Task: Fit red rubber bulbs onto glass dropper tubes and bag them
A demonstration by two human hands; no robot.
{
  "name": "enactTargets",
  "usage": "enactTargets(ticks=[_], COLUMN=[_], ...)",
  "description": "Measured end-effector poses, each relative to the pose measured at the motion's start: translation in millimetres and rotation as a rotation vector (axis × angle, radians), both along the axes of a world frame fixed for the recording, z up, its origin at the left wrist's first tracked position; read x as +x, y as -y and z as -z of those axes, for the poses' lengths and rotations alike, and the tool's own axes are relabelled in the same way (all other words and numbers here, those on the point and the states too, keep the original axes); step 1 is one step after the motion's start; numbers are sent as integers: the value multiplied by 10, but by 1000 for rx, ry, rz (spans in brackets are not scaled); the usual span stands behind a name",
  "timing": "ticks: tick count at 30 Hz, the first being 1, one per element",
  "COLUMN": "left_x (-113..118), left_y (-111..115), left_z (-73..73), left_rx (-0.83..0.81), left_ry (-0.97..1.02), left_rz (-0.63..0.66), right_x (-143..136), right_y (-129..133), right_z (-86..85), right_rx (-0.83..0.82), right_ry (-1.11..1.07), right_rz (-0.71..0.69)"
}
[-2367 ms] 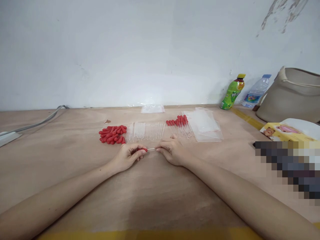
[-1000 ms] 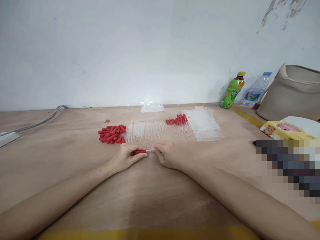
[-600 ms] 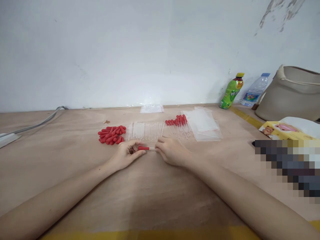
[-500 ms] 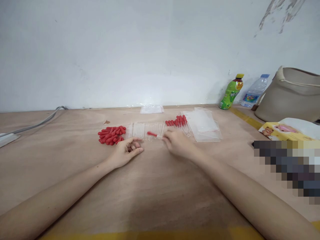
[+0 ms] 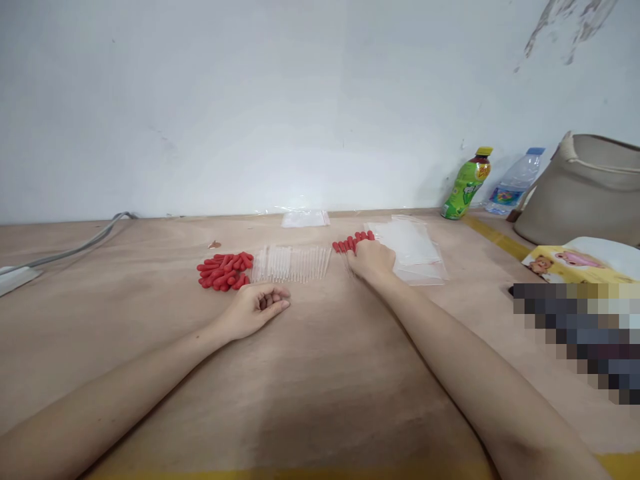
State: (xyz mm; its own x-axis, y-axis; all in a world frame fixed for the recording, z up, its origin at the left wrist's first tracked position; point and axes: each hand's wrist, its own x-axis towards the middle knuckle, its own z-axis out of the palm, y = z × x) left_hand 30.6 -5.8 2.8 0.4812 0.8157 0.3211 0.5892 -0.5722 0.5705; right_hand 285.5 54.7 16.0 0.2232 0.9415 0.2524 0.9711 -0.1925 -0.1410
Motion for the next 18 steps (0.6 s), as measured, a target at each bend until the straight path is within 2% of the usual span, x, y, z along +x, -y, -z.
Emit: enactTargets(ticks=[6, 10, 13, 16, 18], left_x=[2, 12, -26, -132, -215], left_y=[-2, 11, -4, -43, -63], left_z=[-2, 21, 27, -40, -122], left_rx=[20, 68, 291, 630, 749], left_ry=[-17, -53, -112, -319, -534], left_rz=[16, 34, -15, -190, -329], right_x=[-234, -422, -448, -418, -403], right_y=[68, 79, 108, 164, 201], right_z=[53, 78, 66, 48, 40], right_rx=[51, 16, -6, -19, -26], right_ry=[-14, -36, -54, -67, -66], right_rz=[-137, -142, -122, -115, -118])
